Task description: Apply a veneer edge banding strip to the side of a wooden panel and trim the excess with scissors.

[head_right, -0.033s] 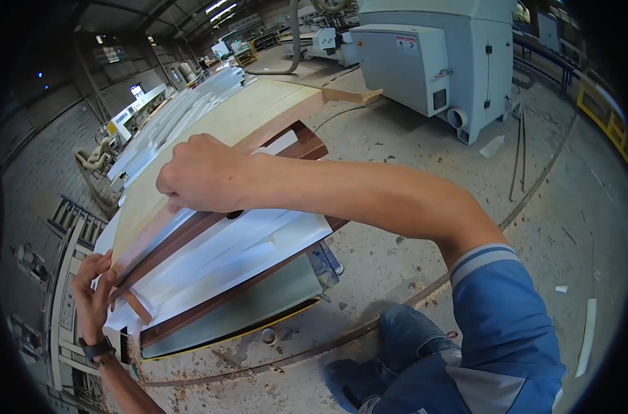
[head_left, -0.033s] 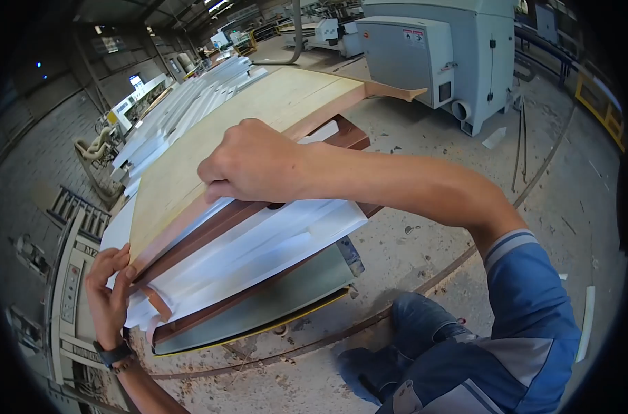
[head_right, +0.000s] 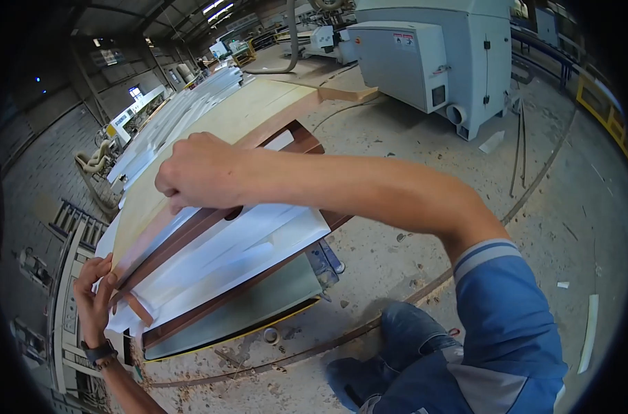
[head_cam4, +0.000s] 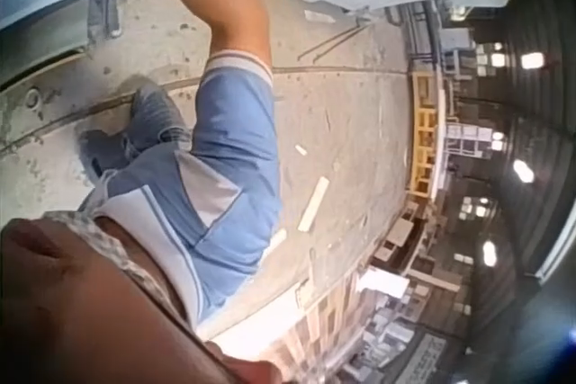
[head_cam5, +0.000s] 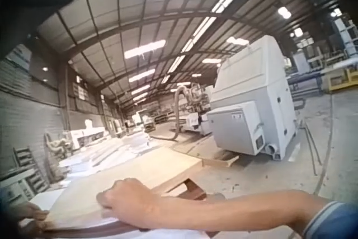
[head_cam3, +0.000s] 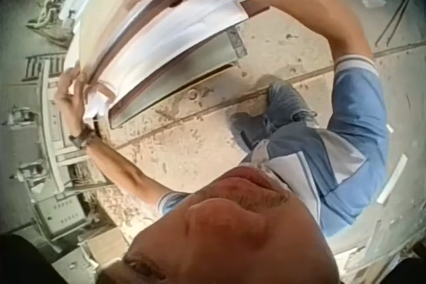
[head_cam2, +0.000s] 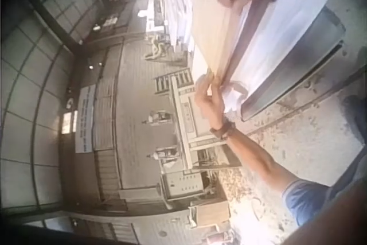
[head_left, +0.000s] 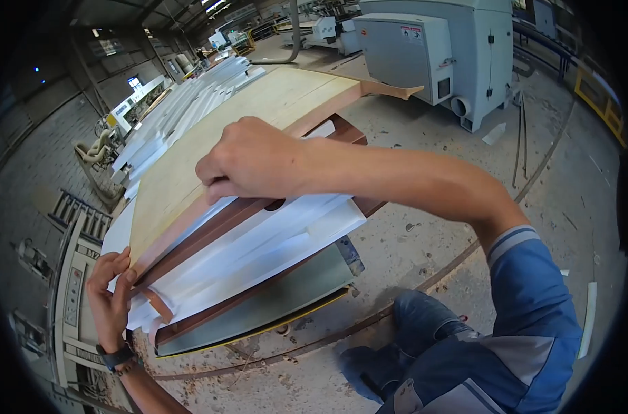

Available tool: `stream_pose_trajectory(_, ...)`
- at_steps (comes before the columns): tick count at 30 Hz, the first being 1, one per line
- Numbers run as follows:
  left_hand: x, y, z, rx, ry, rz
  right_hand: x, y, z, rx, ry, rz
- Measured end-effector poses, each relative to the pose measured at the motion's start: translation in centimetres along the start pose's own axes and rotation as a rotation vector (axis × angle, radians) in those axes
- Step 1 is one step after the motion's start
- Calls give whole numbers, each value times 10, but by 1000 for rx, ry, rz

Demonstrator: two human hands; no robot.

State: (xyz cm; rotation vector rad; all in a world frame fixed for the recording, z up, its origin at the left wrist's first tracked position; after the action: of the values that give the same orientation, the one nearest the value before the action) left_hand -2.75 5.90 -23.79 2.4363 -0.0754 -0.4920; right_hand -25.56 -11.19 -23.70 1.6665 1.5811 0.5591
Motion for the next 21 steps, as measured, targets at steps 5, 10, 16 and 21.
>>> stream_pose_trajectory(5, -6, 6, 11, 10, -114, -119, -68, -57, -47, 313, -186, 269)
stream_pose_trajectory(10, -50, -6, 8, 11, -1, 7, -56, -76, -81, 116, -44, 92)
stream_pose_trajectory(16, -54, -25, 0, -20, 28, -39, -51, -89, -113, 261, -5, 154)
stream_pose_trajectory(21, -48, -22, 0, -22, -72, -62, -37, -92, -103, 57, -27, -89)
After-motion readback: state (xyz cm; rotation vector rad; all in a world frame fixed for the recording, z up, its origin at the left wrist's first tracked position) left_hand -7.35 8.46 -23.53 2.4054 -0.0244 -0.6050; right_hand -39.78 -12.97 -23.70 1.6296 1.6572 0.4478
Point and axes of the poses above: each hand's wrist, its own y-axis towards the middle knuckle, its own z-axis out of the palm, x = y × z, the point moved 9 cm from there along y, towards the middle knuckle, and after that the axes turned 4 degrees about -y, right-handed, at the moved point
